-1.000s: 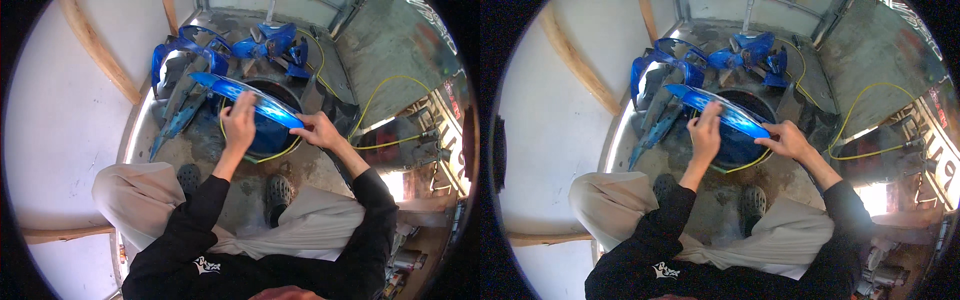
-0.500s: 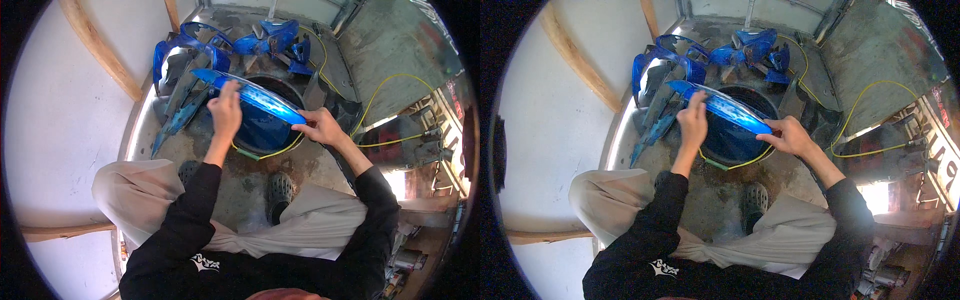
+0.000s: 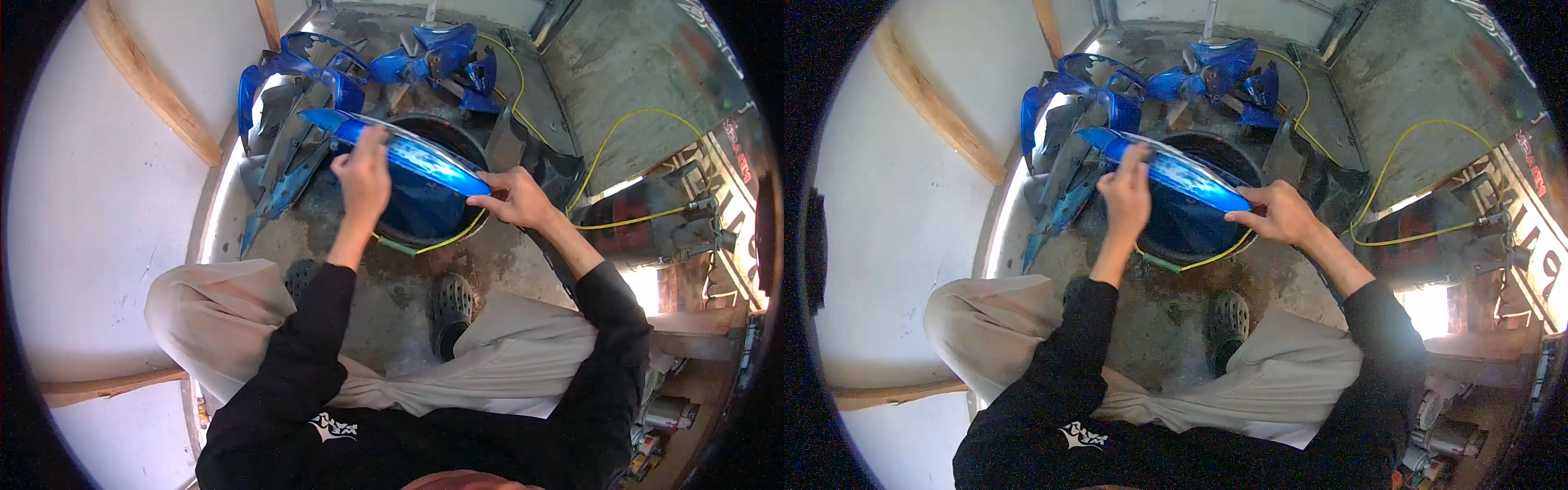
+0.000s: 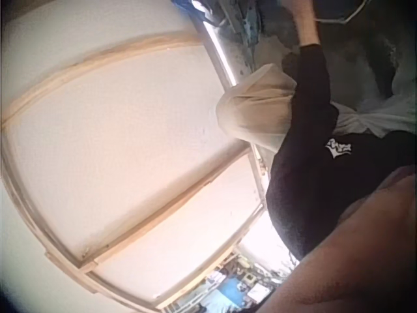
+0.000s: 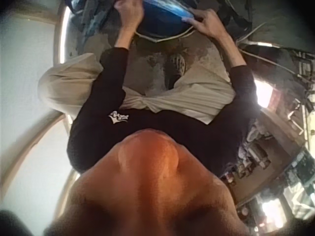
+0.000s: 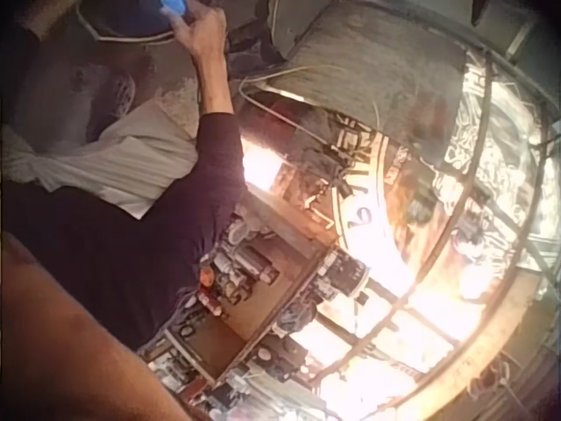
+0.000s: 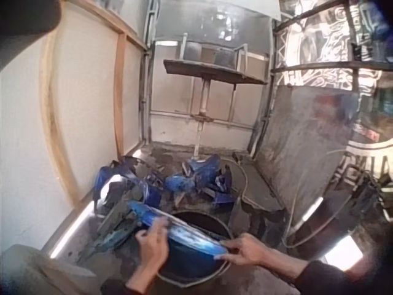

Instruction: The person wets sandpaper in a bucket of water and rubs it across a motorcycle fairing part to sand the surface.

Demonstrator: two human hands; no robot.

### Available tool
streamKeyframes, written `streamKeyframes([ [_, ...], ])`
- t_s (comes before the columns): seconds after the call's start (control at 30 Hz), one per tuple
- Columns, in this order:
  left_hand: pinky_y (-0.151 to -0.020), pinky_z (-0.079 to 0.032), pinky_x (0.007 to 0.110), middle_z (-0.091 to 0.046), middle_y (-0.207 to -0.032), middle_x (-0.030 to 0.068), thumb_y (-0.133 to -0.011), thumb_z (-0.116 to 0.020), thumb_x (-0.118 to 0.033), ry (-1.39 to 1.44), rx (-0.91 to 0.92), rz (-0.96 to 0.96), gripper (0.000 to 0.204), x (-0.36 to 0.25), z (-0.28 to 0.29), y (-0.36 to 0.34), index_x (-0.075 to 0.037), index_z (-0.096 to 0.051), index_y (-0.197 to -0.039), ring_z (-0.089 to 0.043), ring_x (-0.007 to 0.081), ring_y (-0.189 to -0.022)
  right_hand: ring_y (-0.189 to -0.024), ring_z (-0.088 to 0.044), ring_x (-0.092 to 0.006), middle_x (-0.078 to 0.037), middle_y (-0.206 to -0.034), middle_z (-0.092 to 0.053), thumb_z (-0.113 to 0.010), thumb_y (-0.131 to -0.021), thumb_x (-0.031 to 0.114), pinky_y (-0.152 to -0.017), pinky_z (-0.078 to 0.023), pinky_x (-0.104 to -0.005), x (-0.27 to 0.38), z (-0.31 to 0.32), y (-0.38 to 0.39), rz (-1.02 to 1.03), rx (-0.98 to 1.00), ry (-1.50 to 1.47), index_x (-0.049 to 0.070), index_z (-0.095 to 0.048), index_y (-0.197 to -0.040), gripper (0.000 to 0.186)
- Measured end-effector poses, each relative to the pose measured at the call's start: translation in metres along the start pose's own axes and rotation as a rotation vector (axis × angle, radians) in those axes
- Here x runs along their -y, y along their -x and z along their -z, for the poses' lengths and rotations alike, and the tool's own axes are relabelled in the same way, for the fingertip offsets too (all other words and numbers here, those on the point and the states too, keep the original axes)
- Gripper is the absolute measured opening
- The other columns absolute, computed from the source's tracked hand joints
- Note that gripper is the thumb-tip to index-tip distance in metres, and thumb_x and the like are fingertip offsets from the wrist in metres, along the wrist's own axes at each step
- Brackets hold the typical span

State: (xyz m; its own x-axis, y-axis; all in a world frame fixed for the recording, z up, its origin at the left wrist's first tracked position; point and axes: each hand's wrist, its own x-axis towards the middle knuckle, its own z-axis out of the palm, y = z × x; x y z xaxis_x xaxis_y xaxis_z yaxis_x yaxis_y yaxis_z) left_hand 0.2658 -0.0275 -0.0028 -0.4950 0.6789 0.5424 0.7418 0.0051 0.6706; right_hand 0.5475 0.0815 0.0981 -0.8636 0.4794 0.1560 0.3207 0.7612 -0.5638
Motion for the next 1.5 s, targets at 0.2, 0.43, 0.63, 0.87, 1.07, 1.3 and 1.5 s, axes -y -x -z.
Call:
streamKeyframes([
  [0.2,-0.113,-0.033,0.046,-0.071,-0.151,0.0072,-0.108,-0.063,-0.016,0.079,0.01,-0.235,0.038,-0.072,-0.026,0.049,-0.014,-0.071,-0.146,-0.062,0.0222,-0.144,-0.054,-0.057,-0.0177,-0.019,-0.069,-0.063,-0.089,-0.095,0.032,-0.056,-0.046,-0.0359,0.0,0.007,0.003,0.016,0.066,0.092,0.0,-0.077,-0.131,0.049],
  [0.43,-0.113,-0.034,0.045,-0.066,-0.157,0.0069,-0.111,-0.058,-0.016,0.03,-0.008,-0.212,0.037,-0.035,-0.012,0.027,-0.012,-0.069,-0.146,-0.06,0.0211,-0.147,-0.055,-0.057,-0.0173,-0.021,-0.071,-0.063,-0.09,-0.093,0.032,-0.056,-0.047,-0.0361,-0.001,0.002,0.005,-0.034,-0.02,0.002,-0.001,-0.078,-0.128,0.049],
  [0.63,-0.112,-0.038,0.046,-0.069,-0.153,0.0111,-0.108,-0.063,-0.016,0.003,-0.007,-0.131,0.038,-0.045,-0.015,0.042,-0.009,-0.07,-0.144,-0.062,0.0252,-0.146,-0.062,-0.072,-0.0334,-0.024,-0.079,-0.072,-0.089,-0.092,0.039,-0.062,-0.053,-0.0428,0.004,0.001,0.004,-0.016,0.043,0.048,0.005,-0.082,-0.12,0.045],
  [0.87,-0.111,-0.036,0.049,-0.069,-0.154,0.0067,-0.104,-0.066,-0.011,0.019,-0.011,-0.343,0.036,-0.046,-0.018,0.035,-0.01,-0.072,-0.14,-0.061,0.0214,-0.146,-0.059,-0.064,-0.0239,-0.017,-0.071,-0.069,-0.086,-0.096,0.035,-0.059,-0.049,-0.0397,-0.003,0.002,0.004,-0.088,0.019,-0.01,0.004,-0.079,-0.127,0.045],
  [1.07,-0.107,-0.04,0.047,-0.07,-0.15,0.0158,-0.109,-0.059,-0.014,0.023,-0.1,-0.134,0.037,-0.029,-0.018,0.033,-0.002,-0.07,-0.143,-0.063,0.0302,-0.141,-0.065,-0.07,-0.0387,-0.024,-0.079,-0.072,-0.085,-0.095,0.042,-0.063,-0.052,-0.0459,0.006,0.005,-0.004,-0.047,0.11,0.084,0.007,-0.081,-0.122,0.044],
  [1.3,-0.116,-0.034,0.047,-0.069,-0.153,0.0073,-0.107,-0.064,-0.013,0.098,0.021,-0.342,0.035,-0.066,-0.022,0.046,-0.01,-0.07,-0.142,-0.06,0.0237,-0.147,-0.065,-0.071,-0.0392,-0.025,-0.078,-0.07,-0.084,-0.096,0.042,-0.062,-0.051,-0.0453,-0.003,0.01,0.007,-0.038,-0.024,0.062,0.006,-0.081,-0.123,0.045],
  [1.5,-0.106,-0.048,0.044,-0.074,-0.145,0.0164,-0.11,-0.06,-0.015,-0.08,-0.244,-0.063,0.036,0.016,-0.01,0.008,-0.007,-0.072,-0.143,-0.07,0.033,-0.128,-0.065,-0.072,-0.0381,-0.027,-0.076,-0.068,-0.085,-0.095,0.043,-0.062,-0.052,-0.044,0.01,0.007,-0.014,-0.084,0.12,0.087,0.002,-0.079,-0.128,0.053],
])
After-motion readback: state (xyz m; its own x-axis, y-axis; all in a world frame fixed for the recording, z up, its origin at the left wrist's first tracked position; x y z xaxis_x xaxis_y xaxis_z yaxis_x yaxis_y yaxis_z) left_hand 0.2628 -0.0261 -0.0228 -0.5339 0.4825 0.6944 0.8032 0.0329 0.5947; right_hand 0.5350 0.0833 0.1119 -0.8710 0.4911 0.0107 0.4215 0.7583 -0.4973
